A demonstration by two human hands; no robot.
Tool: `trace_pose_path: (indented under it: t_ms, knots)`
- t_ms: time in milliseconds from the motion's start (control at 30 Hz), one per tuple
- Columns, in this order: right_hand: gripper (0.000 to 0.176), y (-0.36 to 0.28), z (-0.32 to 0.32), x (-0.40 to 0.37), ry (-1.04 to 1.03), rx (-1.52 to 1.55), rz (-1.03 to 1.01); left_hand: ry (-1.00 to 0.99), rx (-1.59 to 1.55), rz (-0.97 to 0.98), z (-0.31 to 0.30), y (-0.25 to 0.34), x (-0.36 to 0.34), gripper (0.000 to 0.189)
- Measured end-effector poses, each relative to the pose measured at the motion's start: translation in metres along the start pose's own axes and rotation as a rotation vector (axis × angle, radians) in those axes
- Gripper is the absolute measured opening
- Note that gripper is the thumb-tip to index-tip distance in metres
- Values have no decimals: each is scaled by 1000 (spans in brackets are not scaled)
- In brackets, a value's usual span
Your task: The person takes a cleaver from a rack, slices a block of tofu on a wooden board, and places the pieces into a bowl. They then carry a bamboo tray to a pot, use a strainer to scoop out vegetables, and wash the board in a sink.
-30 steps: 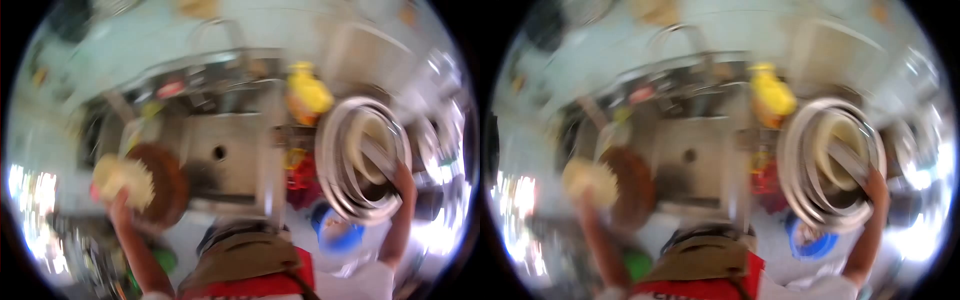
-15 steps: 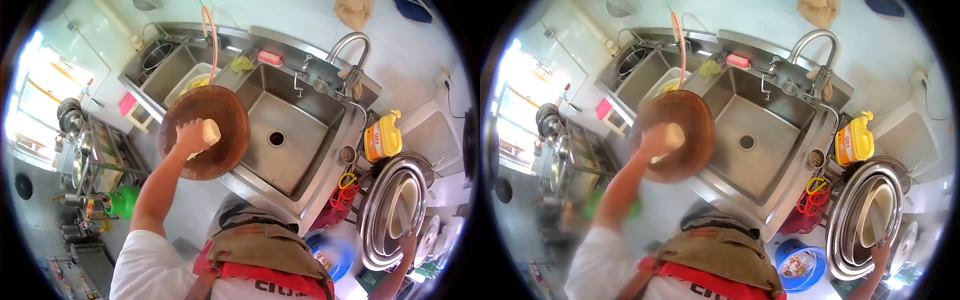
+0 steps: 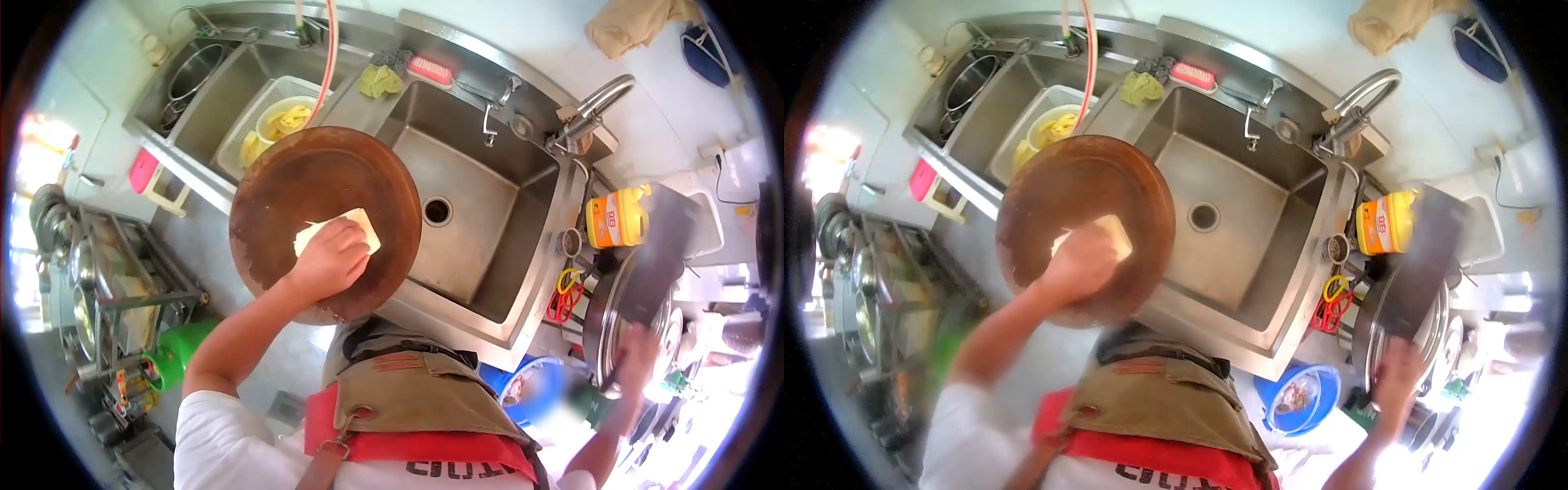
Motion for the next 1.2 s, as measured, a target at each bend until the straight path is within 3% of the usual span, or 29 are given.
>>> trace_pose_path:
  t_ms: [67,100,167,200,233,400,500,733,1200]
  knots:
    - [37,-66,78,-34,-132,-217,-416,53,-57,156,-10,0,4,16]
    - [31,-118,106,-59,-234,-326,-588,64,-95,145,-14,-5,6,16]
    - [24,-183,159,-99,-361,-211,-912,67,-170,114,-15,-10,7,18]
    - [20,-197,182,-112,-466,-124,-735,105,-229,94,-11,-17,5,18]
    - [17,-216,195,-125,-522,-257,-877,106,-226,106,-10,-19,6,20]
    - [28,-242,226,-157,-576,-202,-821,75,-144,143,2,-34,4,31]
    - [31,-243,222,-163,-561,-294,-835,-82,-171,78,8,-37,4,35]
    - [36,-241,215,-160,-638,-322,-840,-67,-199,58,9,-37,9,43]
    - [14,-245,226,-145,-798,-162,-764,-66,-182,56,17,-39,15,41]
Point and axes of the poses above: each hand's wrist, its own x-axis towards the middle knuckle, its own z-axis out of the palm, y = z × x, the point moved 4 cm from there along x, towards the middle knuckle, and after that the axes turned 13 degrees about -x, right-handed, at the moved point
